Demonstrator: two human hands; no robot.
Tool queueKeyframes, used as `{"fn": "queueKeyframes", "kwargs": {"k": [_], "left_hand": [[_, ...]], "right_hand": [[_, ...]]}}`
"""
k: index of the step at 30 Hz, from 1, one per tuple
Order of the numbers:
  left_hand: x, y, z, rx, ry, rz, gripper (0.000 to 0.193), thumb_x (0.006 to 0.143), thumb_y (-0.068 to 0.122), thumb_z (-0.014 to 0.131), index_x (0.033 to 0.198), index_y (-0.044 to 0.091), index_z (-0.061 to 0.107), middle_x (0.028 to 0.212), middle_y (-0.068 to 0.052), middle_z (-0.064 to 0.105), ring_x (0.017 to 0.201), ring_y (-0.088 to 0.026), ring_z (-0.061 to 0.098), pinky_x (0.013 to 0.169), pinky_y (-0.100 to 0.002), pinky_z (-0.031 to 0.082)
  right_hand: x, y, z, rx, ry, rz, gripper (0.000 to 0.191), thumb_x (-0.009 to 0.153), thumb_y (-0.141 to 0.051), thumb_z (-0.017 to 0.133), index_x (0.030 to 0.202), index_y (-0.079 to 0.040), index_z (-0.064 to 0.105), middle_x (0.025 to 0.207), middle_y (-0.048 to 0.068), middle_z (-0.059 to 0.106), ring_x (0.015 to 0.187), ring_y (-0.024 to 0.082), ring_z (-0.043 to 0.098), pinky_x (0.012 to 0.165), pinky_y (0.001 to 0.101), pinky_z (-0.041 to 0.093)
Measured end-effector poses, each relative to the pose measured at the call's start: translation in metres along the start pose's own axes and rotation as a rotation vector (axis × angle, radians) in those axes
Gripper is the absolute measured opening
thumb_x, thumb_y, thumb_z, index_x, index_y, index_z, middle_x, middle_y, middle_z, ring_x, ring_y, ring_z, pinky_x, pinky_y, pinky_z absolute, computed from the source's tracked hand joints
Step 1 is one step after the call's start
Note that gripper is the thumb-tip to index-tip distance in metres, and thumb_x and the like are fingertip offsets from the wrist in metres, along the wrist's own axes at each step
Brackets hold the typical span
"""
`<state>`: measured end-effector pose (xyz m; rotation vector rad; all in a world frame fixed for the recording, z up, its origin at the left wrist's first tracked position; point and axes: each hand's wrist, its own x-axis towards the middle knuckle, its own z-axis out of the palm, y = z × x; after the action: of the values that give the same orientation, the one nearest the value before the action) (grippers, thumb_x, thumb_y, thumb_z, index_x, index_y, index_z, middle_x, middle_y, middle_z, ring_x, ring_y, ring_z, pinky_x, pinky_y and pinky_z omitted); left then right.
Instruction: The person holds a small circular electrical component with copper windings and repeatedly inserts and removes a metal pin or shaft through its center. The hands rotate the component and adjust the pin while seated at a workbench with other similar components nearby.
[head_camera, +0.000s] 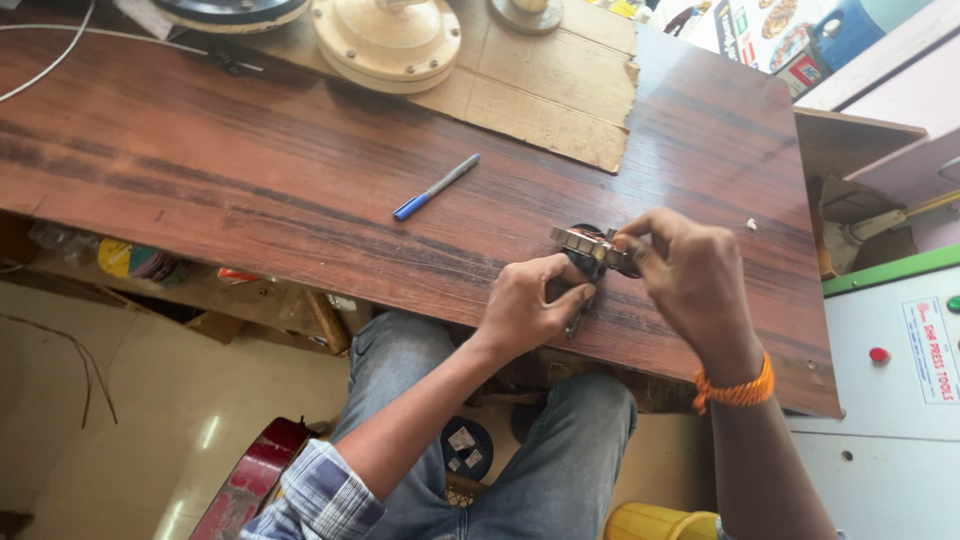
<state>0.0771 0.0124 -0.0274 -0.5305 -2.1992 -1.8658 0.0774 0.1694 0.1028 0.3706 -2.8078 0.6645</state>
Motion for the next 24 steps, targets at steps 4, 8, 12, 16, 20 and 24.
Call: {"fn": "queueKeyframes", "kwargs": {"k": [4,8,12,16,20,24], "left_hand": [[0.003,0.001,0.007,-0.057,0.055,-0.049,0.014,0.087,0.019,0.076,0.090,0.006,0.072,0.084,-0.011,0.077,0.077,-0.023,0.077,0.070,-0.036,0.057],[0.008,0.007,0.015,-0.059,0.131,-0.098,0.013,0.088,0.018,0.076,0.092,0.005,0.073,0.085,-0.010,0.077,0.079,-0.025,0.076,0.070,-0.038,0.057],[0.000,0.019,0.012,-0.040,0.141,-0.228,0.015,0.092,0.021,0.074,0.101,0.009,0.073,0.081,-0.007,0.074,0.071,-0.023,0.074,0.070,-0.039,0.057],[0.009,0.019,-0.011,0.303,0.223,0.595,0.039,0.091,0.013,0.073,0.128,0.017,0.061,0.115,-0.006,0.073,0.113,-0.025,0.066,0.107,-0.039,0.049],[0.049,0.006,-0.019,0.237,-0.202,0.636,0.079,0.087,0.023,0.078,0.156,0.017,0.040,0.123,-0.004,0.070,0.117,-0.022,0.063,0.111,-0.042,0.044],[0.061,-0.012,-0.014,0.110,-0.325,0.460,0.081,0.087,0.018,0.078,0.158,0.020,0.039,0.117,-0.001,0.072,0.113,-0.022,0.067,0.109,-0.042,0.046]], "right_hand": [[0.020,0.018,0.001,0.041,-0.031,0.111,0.012,0.094,-0.013,0.074,0.101,-0.004,0.078,0.071,0.009,0.071,0.061,0.011,0.061,0.056,0.0323,0.048],[0.033,0.044,0.008,0.022,-0.133,0.235,0.016,0.093,-0.017,0.074,0.101,-0.004,0.079,0.062,0.008,0.061,0.057,0.011,0.050,0.053,0.0349,0.041],[0.037,0.069,0.018,-0.025,-0.104,0.282,0.017,0.092,-0.018,0.075,0.101,-0.004,0.079,0.062,0.008,0.062,0.058,0.012,0.051,0.054,0.0350,0.042],[0.034,0.087,0.015,0.034,-0.084,0.242,0.018,0.091,-0.016,0.074,0.101,-0.002,0.077,0.068,0.001,0.066,0.061,0.007,0.056,0.055,0.0306,0.045],[0.023,0.088,0.002,0.069,-0.072,0.348,0.019,0.094,-0.018,0.075,0.102,0.000,0.077,0.067,0.002,0.061,0.062,0.008,0.048,0.053,0.0312,0.040],[0.004,0.074,-0.022,0.289,-0.066,0.406,0.015,0.097,-0.014,0.074,0.102,0.000,0.077,0.074,-0.002,0.057,0.065,0.007,0.041,0.054,0.0283,0.032]]}}
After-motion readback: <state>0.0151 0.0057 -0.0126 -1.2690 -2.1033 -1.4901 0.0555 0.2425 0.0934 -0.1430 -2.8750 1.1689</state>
